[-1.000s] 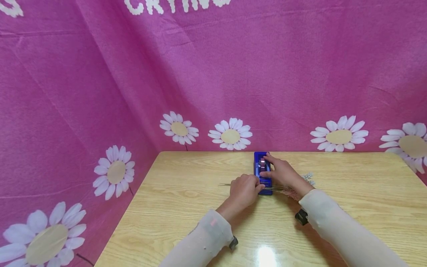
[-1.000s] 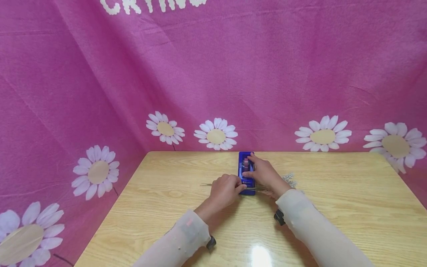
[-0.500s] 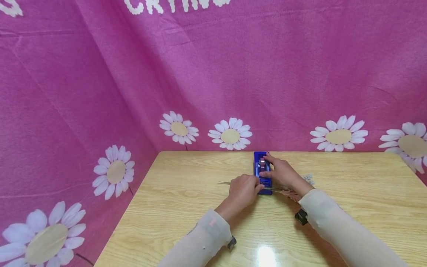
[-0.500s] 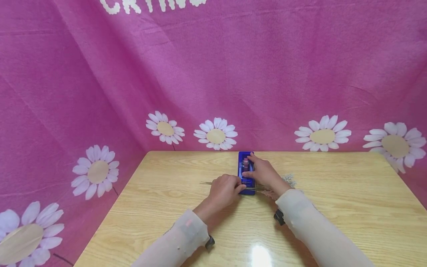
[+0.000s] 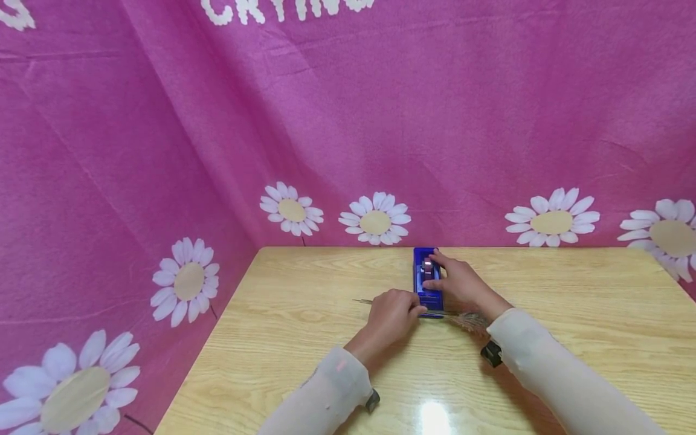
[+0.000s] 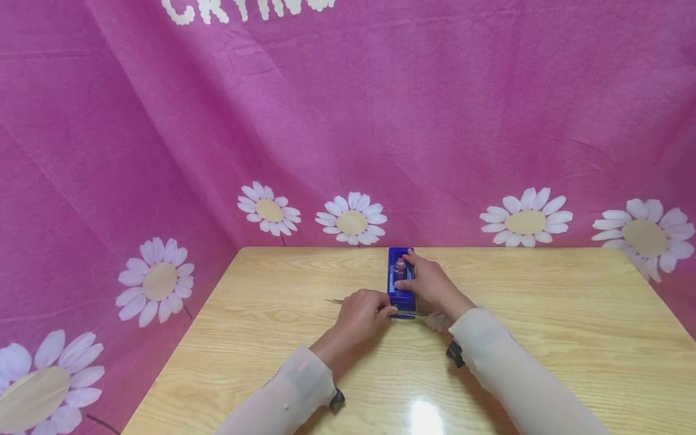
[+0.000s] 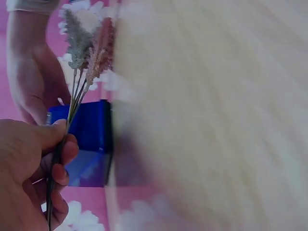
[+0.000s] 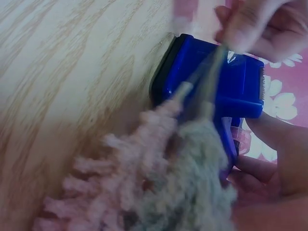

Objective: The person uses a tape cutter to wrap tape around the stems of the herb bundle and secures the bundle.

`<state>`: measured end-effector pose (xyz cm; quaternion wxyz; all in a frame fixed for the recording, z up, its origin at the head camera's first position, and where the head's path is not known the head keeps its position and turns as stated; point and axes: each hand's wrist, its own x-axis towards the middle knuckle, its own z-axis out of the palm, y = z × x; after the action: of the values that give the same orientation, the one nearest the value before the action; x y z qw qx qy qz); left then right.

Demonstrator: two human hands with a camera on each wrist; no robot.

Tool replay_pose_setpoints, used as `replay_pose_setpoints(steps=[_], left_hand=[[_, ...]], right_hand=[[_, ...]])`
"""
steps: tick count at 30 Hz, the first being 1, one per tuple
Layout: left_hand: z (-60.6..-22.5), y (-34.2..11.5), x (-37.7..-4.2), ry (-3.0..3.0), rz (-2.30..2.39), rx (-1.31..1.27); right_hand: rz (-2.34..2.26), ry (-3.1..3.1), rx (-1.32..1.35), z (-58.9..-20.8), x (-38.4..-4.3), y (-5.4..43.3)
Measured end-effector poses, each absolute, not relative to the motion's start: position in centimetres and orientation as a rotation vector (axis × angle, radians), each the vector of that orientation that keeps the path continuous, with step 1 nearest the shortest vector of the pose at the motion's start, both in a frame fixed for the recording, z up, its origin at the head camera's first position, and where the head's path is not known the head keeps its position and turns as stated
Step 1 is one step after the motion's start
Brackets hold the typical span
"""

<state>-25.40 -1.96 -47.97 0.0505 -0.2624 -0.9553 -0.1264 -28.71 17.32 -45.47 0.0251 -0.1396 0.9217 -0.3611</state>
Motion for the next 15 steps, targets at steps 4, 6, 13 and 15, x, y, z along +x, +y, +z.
replay_pose_setpoints(steps=[4,6,13,15], left_hand=[[-47.72,-2.05,-25.42,-2.885,-0.539,-0.773],[-47.54,-2.07,-25.31,-2.903,-0.609,-0.761],[-47.17,-2.25,-24.91,-2.906,-0.872,-0.737],[-47.07,-2.30,-24.79,-2.888,-0.926,-0.744]], right_hand=[[-1.130,2.854,-0.423,-45.41,-28.65,17.30],[-1.120,2.850,-0.420,-45.49,-28.64,17.26],[-1.100,2.870,-0.431,-45.87,-28.82,17.21],[-1.097,2.872,-0.436,-45.92,-28.86,17.21]])
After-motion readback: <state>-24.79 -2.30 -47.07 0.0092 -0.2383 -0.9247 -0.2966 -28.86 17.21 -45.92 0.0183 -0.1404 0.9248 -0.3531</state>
